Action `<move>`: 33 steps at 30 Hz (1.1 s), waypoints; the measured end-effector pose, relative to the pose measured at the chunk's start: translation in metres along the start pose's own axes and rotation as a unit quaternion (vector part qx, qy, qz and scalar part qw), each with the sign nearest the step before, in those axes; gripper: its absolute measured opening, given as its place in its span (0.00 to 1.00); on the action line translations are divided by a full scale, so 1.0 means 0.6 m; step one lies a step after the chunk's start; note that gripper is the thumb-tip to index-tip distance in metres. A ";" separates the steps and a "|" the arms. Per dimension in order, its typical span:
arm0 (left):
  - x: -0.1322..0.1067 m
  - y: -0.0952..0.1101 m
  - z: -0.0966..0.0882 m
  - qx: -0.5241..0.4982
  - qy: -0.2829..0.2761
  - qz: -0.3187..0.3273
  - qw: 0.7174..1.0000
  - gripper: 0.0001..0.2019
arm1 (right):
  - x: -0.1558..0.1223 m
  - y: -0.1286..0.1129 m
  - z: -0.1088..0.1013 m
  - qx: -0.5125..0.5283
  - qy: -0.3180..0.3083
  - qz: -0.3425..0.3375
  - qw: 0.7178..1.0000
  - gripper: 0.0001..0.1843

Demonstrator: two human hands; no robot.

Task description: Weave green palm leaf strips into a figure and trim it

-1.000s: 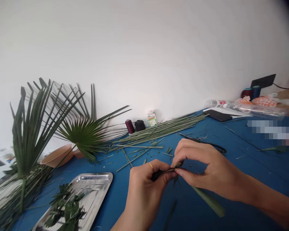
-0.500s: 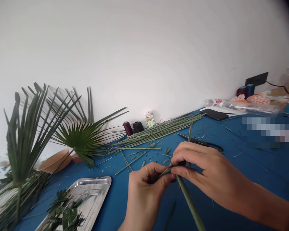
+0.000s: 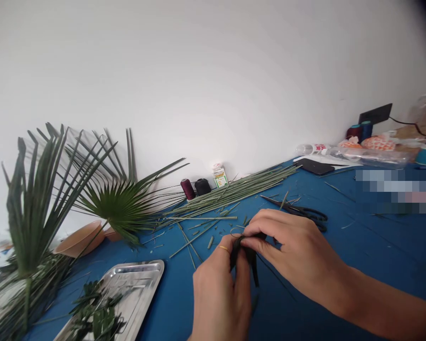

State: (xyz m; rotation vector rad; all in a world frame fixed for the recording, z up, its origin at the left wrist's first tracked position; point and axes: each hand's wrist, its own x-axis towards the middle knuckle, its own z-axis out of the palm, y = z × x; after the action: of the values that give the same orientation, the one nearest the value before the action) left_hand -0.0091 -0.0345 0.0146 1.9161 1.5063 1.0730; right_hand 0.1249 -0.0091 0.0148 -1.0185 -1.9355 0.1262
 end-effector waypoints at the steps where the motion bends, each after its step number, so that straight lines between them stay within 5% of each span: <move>1: -0.002 0.001 0.003 0.018 0.010 0.005 1.000 0.10 | 0.000 -0.001 0.002 -0.005 0.011 0.000 1.000 0.04; 5: -0.003 0.001 0.014 0.003 0.005 0.008 1.000 0.11 | 0.003 -0.006 0.009 0.011 0.034 0.028 0.999 0.05; 11: 0.013 -0.018 0.020 -0.139 -0.035 -0.029 0.989 0.10 | 0.019 -0.004 -0.002 0.079 -0.017 0.121 0.989 0.05; 16: 0.020 -0.018 0.005 -0.249 -0.077 -0.047 0.964 0.05 | 0.030 0.012 -0.040 0.109 -0.119 0.076 0.984 0.08; 24: 0.021 -0.009 -0.002 -0.257 -0.097 -0.031 0.961 0.06 | 0.031 0.009 -0.046 0.111 -0.128 0.038 0.985 0.07; 33: 0.016 -0.023 0.008 -0.261 -0.078 -0.039 0.961 0.08 | 0.030 0.004 -0.041 0.149 -0.145 0.087 0.974 0.08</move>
State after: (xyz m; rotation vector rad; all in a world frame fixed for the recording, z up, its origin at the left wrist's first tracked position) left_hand -0.0124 -0.0209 0.0042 1.5174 1.0662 1.1174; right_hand 0.1411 -0.0024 0.0401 -1.0067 -2.0033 0.6774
